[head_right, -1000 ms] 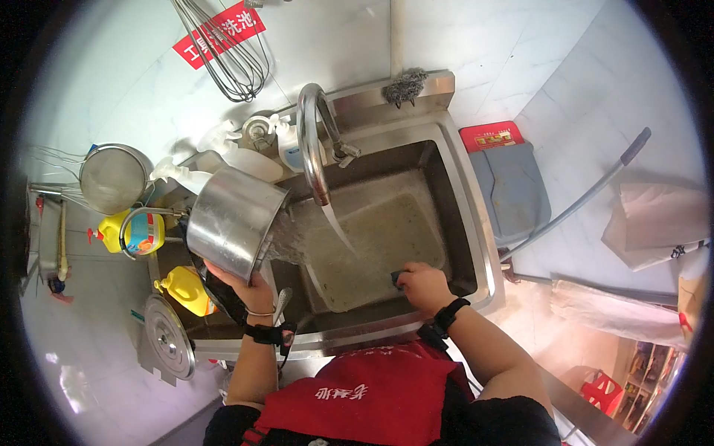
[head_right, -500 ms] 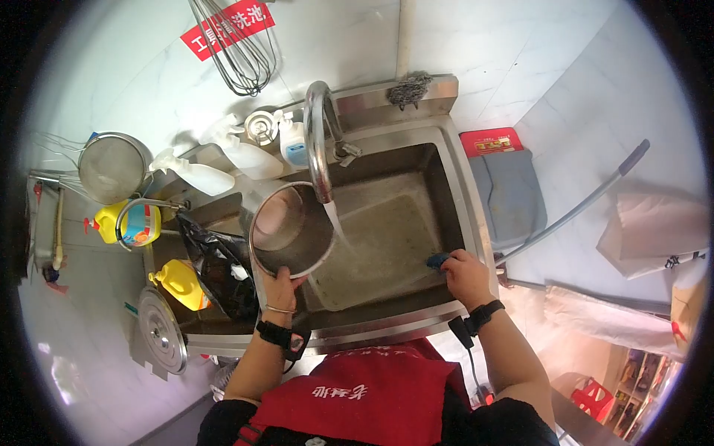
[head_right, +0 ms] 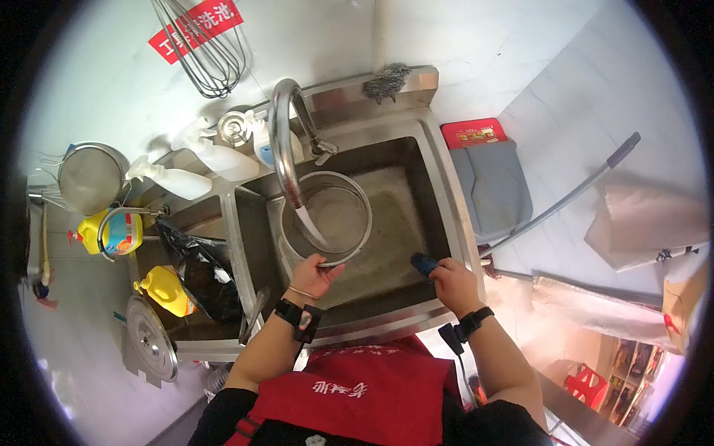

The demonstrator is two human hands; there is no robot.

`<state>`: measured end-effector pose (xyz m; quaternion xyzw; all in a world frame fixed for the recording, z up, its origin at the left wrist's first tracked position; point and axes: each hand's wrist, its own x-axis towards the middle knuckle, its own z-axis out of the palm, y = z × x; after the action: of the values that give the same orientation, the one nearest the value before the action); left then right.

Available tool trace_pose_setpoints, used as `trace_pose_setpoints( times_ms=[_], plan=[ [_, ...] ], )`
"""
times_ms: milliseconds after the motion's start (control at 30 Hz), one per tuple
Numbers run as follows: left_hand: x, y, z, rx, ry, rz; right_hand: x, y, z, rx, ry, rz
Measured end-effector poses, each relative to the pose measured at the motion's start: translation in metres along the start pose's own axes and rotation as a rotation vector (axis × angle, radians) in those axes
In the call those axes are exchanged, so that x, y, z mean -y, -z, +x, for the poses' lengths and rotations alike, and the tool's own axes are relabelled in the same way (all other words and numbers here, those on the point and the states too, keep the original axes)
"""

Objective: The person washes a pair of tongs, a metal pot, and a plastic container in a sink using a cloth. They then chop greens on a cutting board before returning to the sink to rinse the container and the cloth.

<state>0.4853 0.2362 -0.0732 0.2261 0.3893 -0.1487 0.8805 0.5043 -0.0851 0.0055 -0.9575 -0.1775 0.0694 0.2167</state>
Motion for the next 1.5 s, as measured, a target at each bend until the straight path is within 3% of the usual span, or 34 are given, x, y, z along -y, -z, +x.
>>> trace_pose_setpoints(
  times_ms=[100, 167, 433, 500, 600, 733, 967, 1033, 1233, 1367, 1500],
  plan=[
    [0.019, 0.004, -0.005, 0.114, 0.045, 0.096, -0.011, -0.002, -0.001, -0.005, -0.014, 0.002],
    [0.016, 0.008, -0.022, 0.126, 0.202, 0.013, -0.014, 0.000, 0.000, 0.003, -0.014, -0.014],
    [-0.013, 0.018, -0.010, 0.047, 0.156, 0.092, -0.013, 0.002, 0.011, -0.019, -0.010, 0.025],
    [-0.008, 0.012, 0.004, 0.172, 0.245, -0.057, -0.009, 0.011, 0.018, -0.027, -0.003, 0.058],
    [0.006, 0.012, 0.004, 0.250, 0.285, -0.043, -0.011, 0.021, 0.032, -0.043, 0.001, 0.075],
    [0.004, 0.016, -0.019, 0.182, 0.337, -0.043, -0.023, 0.030, 0.053, -0.063, -0.021, 0.121],
    [0.008, 0.005, 0.008, 0.214, 0.285, -0.034, -0.045, 0.034, 0.101, -0.065, -0.014, 0.187],
    [0.016, -0.002, 0.005, 0.238, 0.360, -0.051, -0.060, 0.029, 0.119, -0.049, -0.013, 0.208],
    [0.014, -0.009, -0.021, 0.090, 0.380, 0.082, -0.105, 0.006, 0.153, -0.201, -0.049, 0.145],
    [0.018, 0.000, -0.021, 0.100, 0.424, 0.075, -0.122, -0.004, 0.161, -0.180, -0.043, 0.099],
    [0.021, -0.006, -0.029, 0.092, 0.412, 0.130, -0.065, 0.023, 0.163, -0.295, -0.011, -0.186]
  ],
)
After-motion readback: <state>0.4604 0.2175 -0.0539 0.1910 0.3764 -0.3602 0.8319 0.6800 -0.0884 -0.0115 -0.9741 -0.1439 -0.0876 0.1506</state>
